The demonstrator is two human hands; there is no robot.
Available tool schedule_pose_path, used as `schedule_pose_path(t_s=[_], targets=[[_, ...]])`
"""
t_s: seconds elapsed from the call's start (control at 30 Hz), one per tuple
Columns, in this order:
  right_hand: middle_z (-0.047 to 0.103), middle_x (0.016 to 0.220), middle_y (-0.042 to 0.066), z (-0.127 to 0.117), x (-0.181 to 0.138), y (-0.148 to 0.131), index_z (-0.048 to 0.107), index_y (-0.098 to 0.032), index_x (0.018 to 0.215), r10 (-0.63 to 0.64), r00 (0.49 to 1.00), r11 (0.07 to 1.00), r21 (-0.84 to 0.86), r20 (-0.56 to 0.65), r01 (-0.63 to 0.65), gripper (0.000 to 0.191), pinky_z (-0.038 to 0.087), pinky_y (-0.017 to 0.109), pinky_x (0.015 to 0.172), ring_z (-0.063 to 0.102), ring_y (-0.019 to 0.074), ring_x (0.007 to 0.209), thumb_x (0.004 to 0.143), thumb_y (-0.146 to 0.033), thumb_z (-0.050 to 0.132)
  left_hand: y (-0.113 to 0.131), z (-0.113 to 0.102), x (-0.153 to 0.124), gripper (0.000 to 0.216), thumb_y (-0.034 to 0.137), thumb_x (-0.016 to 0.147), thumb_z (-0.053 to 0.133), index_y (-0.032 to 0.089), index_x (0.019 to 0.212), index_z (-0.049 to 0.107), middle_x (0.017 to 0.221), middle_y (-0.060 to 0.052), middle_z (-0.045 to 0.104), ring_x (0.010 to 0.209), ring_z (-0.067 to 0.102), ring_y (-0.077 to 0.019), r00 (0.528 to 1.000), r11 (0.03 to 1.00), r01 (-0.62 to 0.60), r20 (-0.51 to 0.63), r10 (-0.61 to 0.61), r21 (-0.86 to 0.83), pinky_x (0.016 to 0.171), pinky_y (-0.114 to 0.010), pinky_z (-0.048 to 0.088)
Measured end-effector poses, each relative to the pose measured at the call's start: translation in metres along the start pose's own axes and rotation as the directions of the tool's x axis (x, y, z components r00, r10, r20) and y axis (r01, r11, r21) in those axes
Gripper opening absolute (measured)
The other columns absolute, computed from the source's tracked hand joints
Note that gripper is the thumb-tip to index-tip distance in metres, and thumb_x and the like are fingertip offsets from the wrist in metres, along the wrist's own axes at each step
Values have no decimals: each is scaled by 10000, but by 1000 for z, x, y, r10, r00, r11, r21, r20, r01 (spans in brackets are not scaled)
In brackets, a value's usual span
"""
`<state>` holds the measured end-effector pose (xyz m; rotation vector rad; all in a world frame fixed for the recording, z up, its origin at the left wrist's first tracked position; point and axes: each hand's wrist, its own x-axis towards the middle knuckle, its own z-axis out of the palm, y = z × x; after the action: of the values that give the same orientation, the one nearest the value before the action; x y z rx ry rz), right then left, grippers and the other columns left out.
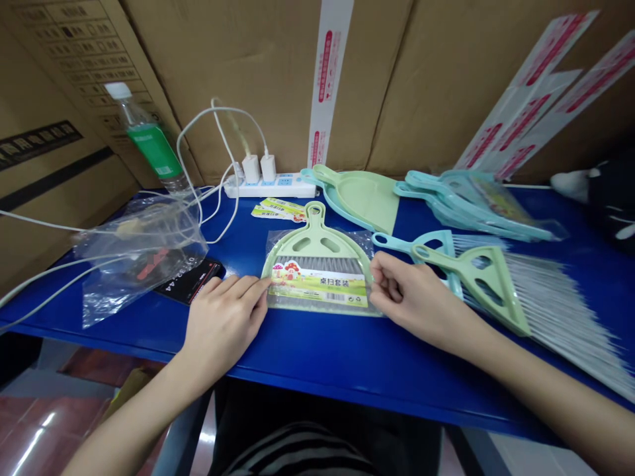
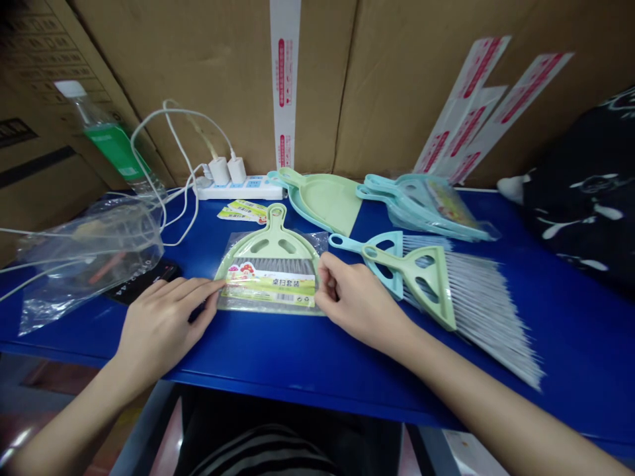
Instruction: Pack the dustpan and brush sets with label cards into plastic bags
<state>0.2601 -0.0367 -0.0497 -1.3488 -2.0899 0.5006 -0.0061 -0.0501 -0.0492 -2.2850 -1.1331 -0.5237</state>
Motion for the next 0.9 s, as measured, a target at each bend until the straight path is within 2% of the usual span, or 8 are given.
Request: schedule_pose_path(t_s=[0.27,0.5,0.67,0.9], targets=[[357,467,-109,-2,-2,0,307,-270,686,25,997,994,103,68,-32,169,271,242,429,336,89,389,707,-173,444,-3,2,2,329,261,976,459,191,733,669,717,-5,723,623,649,-161,997,986,82,21,-80,-145,595,-292,473],[336,469,-110,0,-5,-1,279,-267,674,44,995,991,118,88,-54,197,260,249,448,323,86,408,690,-174,452,-4,4,1,97,160,909,423,200,879,505,673,28,617,578,583,-127,983,923,184,78,-168,-337,551,-233,457],[353,479,-103,-2,-5,-2,278,-269,683,61,989,984,160,137,-82,188,261,247,441,324,92,421,732,-197,445,-3,3,1,100,126,879,402,221,862,427,630,52,538,547,549,-119,980,899,195,106,-167,-391,519,-216,422],[412,477,-101,-10,-3,-2,348,-267,793,107,977,981,138,183,-133,62,303,261,442,365,124,419,832,-267,397,-5,0,-5,76,171,932,365,221,897,410,720,25,595,550,580,-120,978,887,197,143,-150,-417,499,-214,424]])
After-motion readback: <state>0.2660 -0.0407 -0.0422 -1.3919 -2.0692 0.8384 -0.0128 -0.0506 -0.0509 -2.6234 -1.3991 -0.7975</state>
